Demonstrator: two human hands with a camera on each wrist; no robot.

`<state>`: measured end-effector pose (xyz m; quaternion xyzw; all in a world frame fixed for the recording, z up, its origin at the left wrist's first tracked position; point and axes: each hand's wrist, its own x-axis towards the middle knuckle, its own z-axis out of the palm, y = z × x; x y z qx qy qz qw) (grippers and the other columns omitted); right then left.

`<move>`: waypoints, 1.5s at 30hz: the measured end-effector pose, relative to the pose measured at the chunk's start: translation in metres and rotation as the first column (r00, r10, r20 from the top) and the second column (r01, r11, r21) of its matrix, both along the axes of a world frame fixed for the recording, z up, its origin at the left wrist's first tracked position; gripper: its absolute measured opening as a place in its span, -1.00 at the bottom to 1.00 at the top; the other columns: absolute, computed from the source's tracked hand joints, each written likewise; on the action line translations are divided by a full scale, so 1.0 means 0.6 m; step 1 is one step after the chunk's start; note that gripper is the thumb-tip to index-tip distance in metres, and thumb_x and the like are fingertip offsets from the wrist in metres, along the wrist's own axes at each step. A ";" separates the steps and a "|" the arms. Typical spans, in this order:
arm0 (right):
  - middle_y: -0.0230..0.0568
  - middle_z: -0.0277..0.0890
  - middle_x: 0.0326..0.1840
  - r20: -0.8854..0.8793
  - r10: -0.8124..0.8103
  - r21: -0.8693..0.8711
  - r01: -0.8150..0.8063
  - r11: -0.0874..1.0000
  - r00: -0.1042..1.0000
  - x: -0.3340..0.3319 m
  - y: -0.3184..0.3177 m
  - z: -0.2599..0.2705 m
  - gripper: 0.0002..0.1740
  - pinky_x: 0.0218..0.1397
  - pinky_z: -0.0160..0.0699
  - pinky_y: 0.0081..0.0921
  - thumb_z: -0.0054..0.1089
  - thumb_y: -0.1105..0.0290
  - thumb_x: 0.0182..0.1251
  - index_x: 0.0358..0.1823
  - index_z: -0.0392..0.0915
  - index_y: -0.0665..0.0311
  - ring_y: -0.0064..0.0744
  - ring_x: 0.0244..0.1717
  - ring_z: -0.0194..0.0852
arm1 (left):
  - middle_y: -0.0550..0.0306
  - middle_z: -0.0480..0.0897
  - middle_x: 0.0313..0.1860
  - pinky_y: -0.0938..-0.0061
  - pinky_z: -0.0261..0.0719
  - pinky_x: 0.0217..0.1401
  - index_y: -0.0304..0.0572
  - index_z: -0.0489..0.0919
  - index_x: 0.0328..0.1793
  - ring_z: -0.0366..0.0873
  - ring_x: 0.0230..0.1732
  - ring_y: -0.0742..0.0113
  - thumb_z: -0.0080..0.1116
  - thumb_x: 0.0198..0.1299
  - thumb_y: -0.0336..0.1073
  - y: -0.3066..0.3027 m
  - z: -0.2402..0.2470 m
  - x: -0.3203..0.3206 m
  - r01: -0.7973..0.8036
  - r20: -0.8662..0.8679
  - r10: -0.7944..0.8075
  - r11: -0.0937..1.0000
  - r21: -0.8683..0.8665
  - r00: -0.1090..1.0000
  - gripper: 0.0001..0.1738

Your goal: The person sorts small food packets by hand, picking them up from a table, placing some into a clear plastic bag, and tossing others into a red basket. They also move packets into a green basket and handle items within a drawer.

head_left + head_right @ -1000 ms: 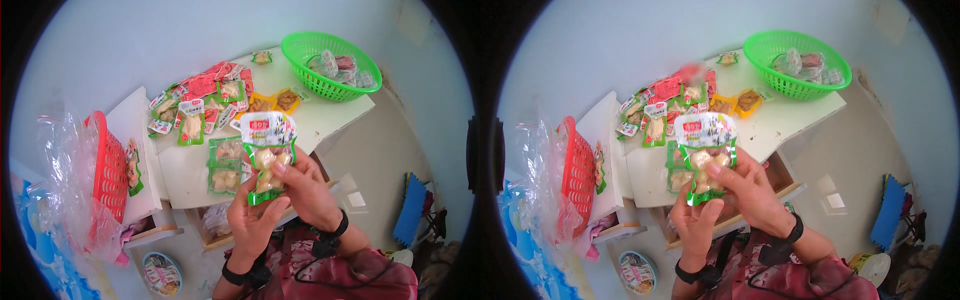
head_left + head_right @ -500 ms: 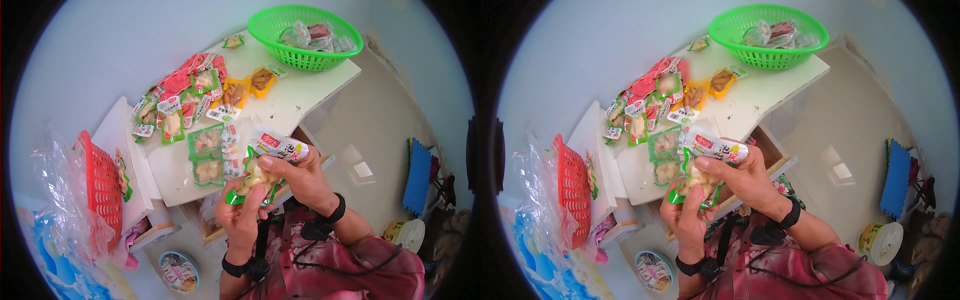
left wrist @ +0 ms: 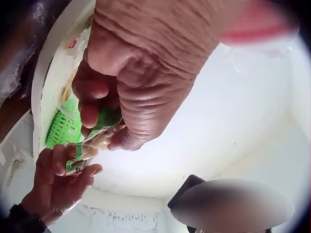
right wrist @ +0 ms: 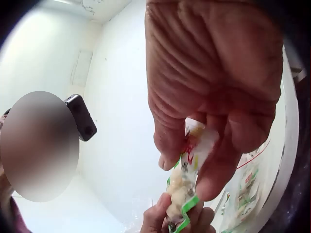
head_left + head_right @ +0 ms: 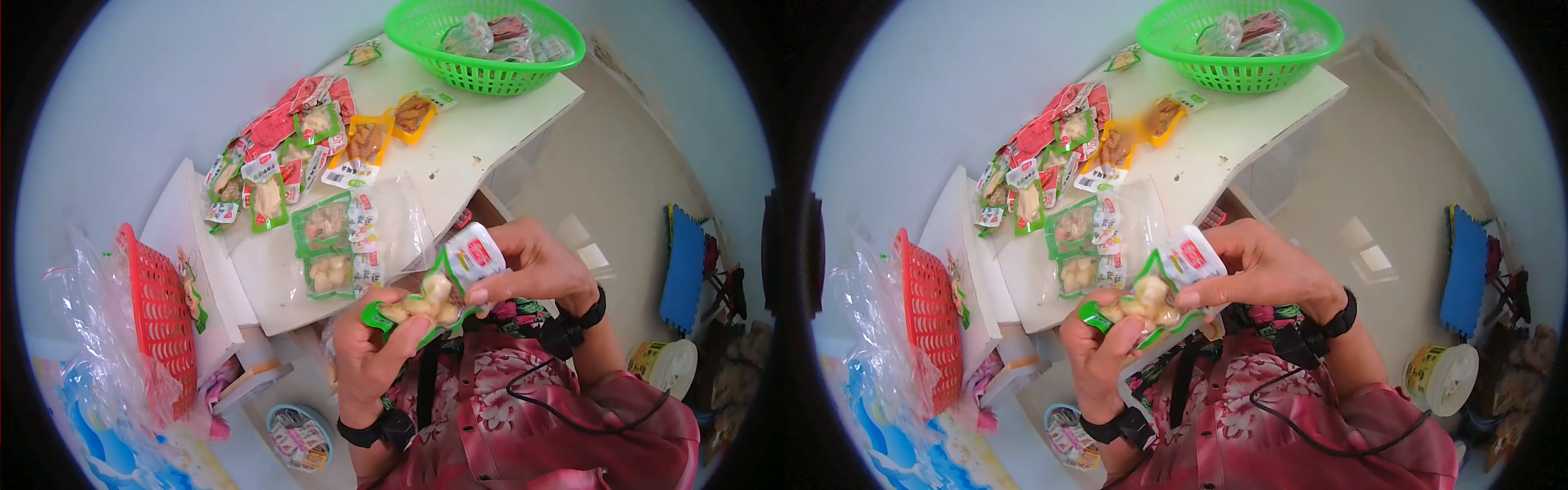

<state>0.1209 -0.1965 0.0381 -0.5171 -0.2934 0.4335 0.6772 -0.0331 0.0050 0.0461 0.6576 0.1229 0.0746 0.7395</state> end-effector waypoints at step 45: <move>-0.28 0.68 -0.21 -0.258 -0.446 -0.086 0.439 0.894 0.857 -0.005 0.017 -0.081 -0.72 -0.68 0.27 -0.71 0.16 0.36 0.56 0.14 0.56 0.40 -0.56 -0.61 0.60 | 0.08 0.57 -0.44 0.31 0.45 -0.42 -0.23 0.58 -0.26 0.51 -0.50 0.21 0.32 0.22 -0.51 -0.024 -0.060 0.094 -0.423 0.374 0.198 0.390 0.818 0.906 -0.89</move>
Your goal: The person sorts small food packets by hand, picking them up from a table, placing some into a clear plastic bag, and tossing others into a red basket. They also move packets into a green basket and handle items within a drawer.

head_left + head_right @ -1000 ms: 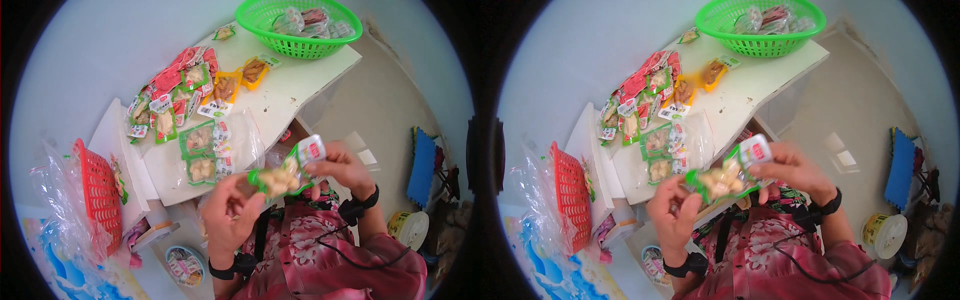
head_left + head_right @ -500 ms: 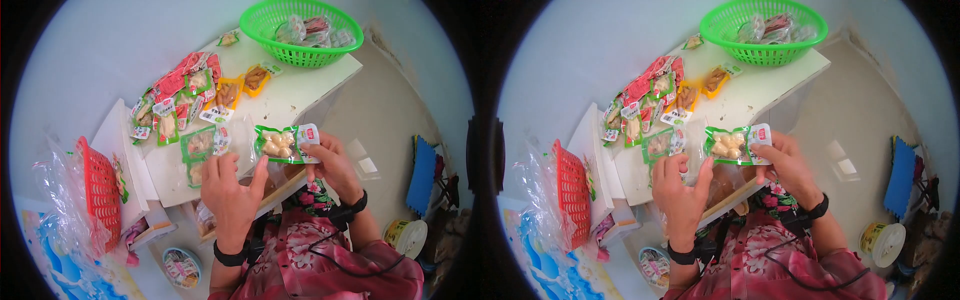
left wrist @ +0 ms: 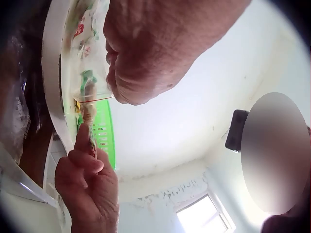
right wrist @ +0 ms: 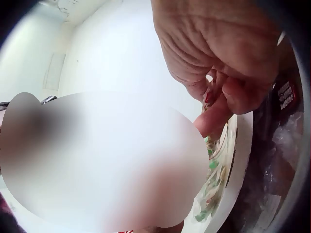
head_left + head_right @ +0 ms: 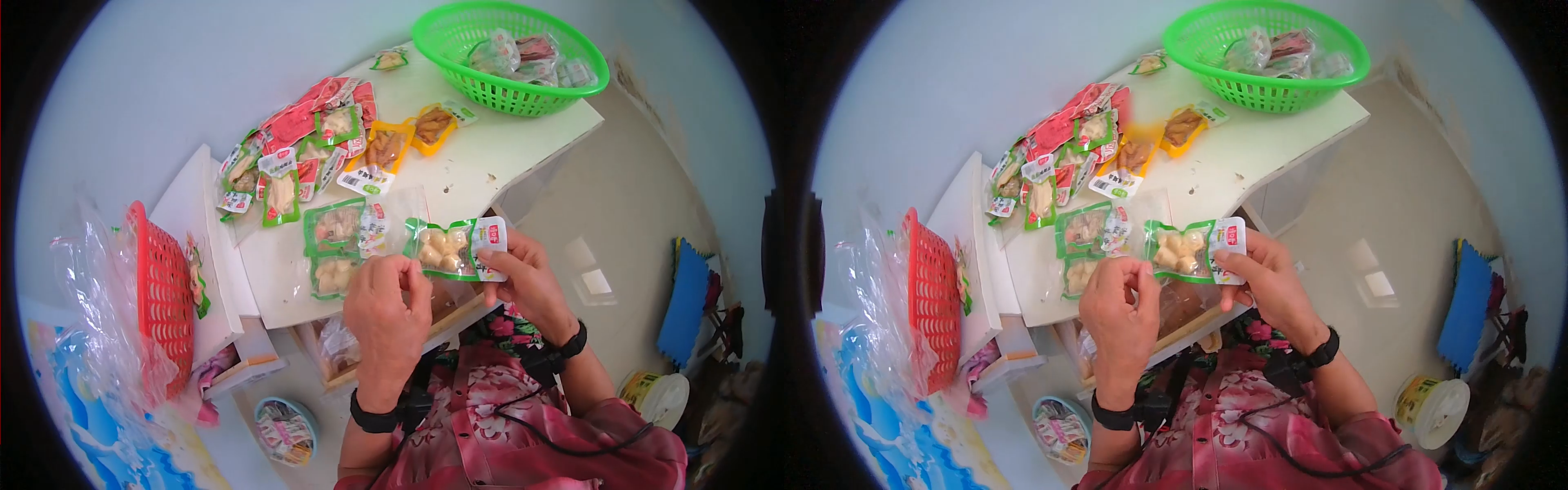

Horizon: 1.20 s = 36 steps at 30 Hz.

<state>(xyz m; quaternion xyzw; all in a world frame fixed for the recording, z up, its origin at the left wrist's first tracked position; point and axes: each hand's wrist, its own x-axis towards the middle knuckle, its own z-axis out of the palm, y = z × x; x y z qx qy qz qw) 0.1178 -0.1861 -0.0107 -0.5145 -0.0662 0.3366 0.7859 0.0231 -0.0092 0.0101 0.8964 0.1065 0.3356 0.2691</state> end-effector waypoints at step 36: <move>-0.46 0.51 -0.46 0.246 0.553 -0.305 -0.478 0.824 0.796 -0.019 0.169 0.026 -0.63 -0.69 0.19 -0.66 0.22 0.29 0.56 0.26 0.53 0.34 -0.74 -0.72 0.23 | -0.28 0.45 0.49 0.25 0.48 0.44 -0.43 0.27 0.61 0.47 0.47 -0.02 0.20 0.45 -0.37 0.109 -0.046 -0.096 -0.179 0.077 0.225 0.905 -0.386 0.971 -0.33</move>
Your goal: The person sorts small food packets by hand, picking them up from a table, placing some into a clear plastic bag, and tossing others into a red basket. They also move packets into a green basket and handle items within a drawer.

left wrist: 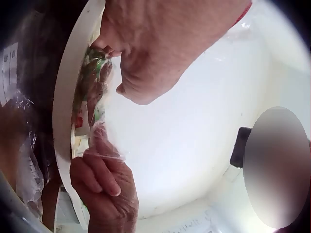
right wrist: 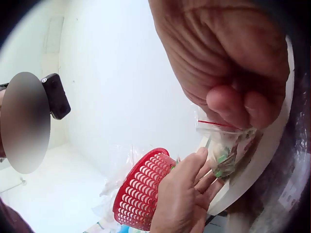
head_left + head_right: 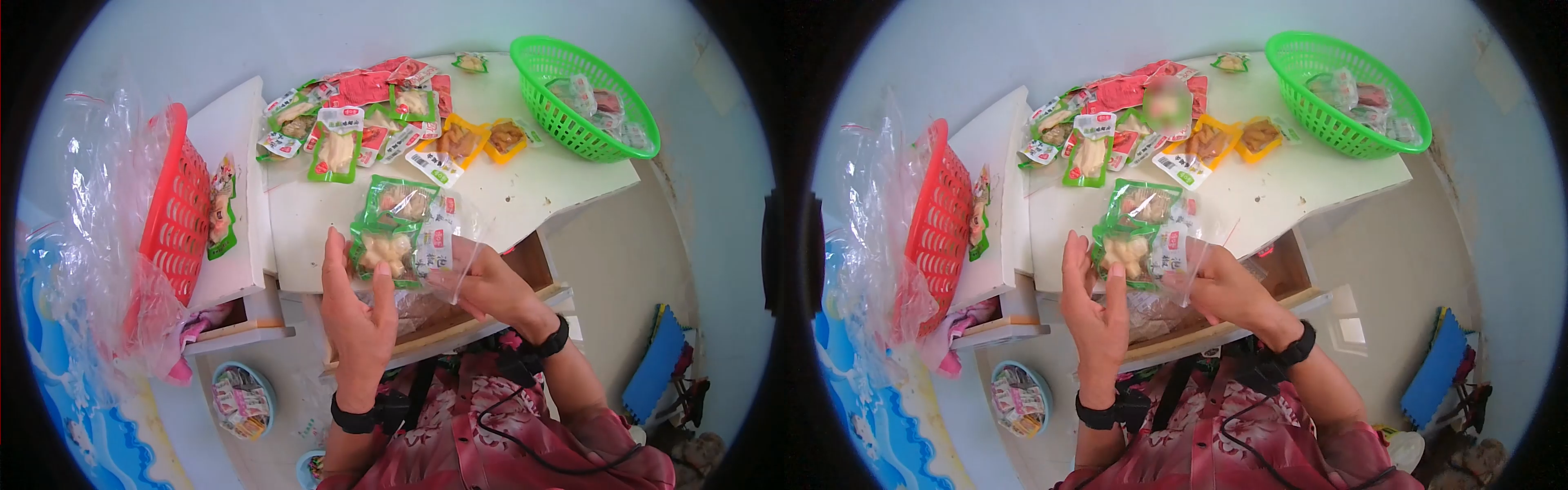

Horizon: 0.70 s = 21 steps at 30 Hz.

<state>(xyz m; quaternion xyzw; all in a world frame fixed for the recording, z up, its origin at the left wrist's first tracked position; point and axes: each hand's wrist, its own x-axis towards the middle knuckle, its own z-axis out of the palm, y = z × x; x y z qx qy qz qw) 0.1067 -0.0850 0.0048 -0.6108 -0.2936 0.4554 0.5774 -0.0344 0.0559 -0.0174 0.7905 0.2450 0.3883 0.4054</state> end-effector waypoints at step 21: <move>-0.36 0.66 -0.26 -0.125 -0.483 0.137 0.497 0.857 0.867 -0.020 -0.041 -0.003 -0.63 -0.58 0.32 -0.72 0.27 0.29 0.54 0.19 0.54 0.40 -0.76 -0.58 0.40 | -0.03 0.61 0.20 0.39 0.58 -0.06 -0.27 0.51 0.35 0.57 0.05 0.22 0.37 0.31 -0.30 0.006 0.010 0.005 -0.065 -0.189 0.146 0.923 0.379 0.971 -0.48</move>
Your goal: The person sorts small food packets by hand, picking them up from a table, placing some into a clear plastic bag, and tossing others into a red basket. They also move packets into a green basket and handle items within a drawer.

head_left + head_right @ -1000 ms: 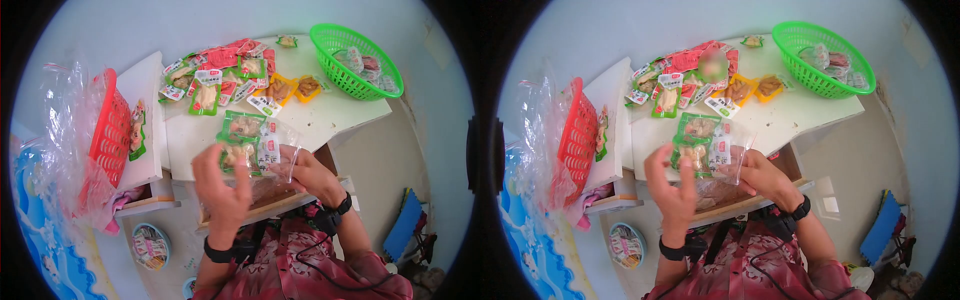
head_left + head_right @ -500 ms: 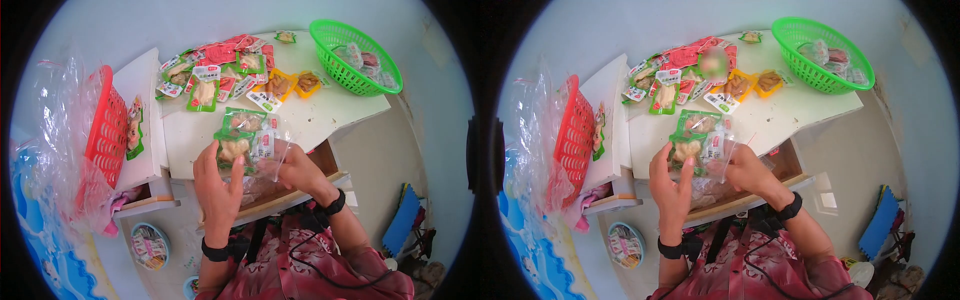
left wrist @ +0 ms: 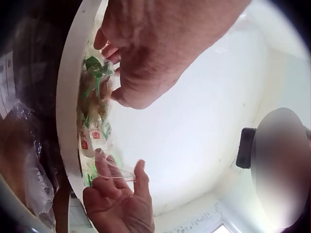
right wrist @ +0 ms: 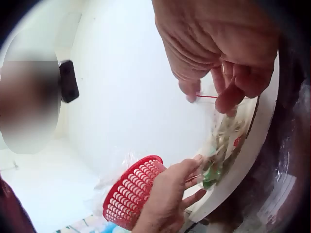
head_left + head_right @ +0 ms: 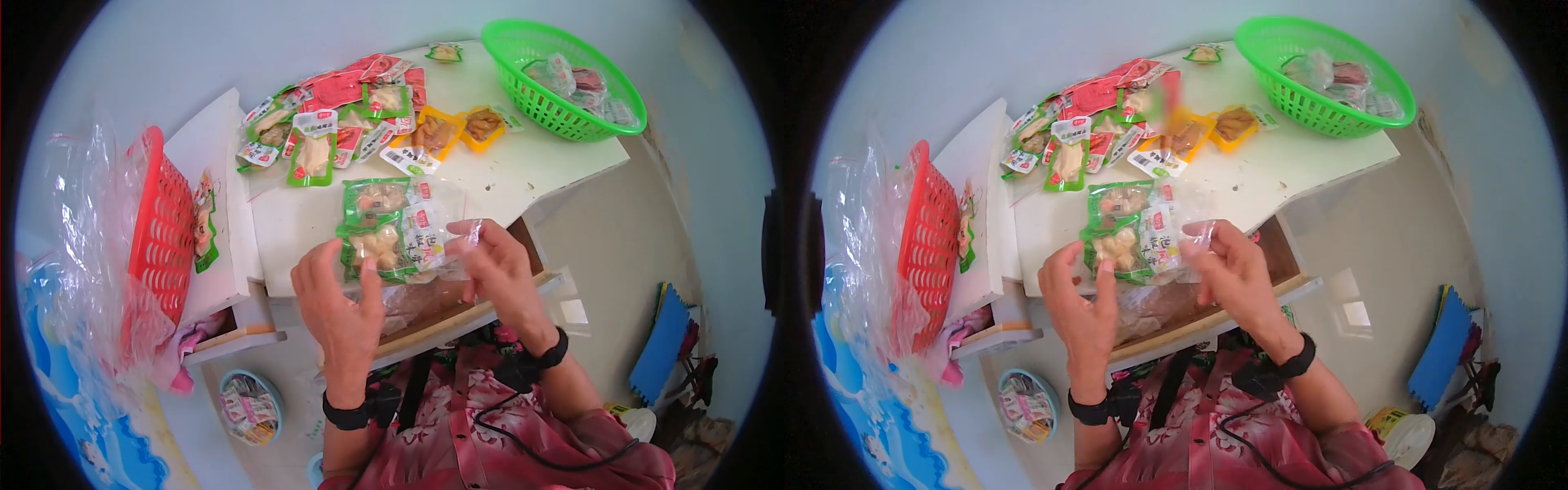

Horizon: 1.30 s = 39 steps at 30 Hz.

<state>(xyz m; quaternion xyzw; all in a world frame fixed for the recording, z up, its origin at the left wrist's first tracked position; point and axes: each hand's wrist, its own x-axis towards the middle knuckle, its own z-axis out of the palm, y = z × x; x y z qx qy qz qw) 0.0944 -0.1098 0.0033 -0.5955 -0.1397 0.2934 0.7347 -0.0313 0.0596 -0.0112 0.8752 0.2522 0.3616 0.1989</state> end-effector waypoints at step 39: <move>-0.40 0.52 -0.47 0.414 -0.027 -0.094 0.073 0.993 0.910 0.032 0.001 -0.050 -0.82 -0.32 0.46 -0.58 0.39 0.44 0.34 -0.29 0.54 0.37 -0.66 -0.43 0.42 | 0.05 0.68 -0.04 0.48 0.63 -0.04 -0.32 0.57 0.34 0.61 -0.11 0.38 0.41 0.33 -0.25 0.012 -0.011 -0.002 0.035 0.019 -0.030 0.923 -0.382 0.999 -0.48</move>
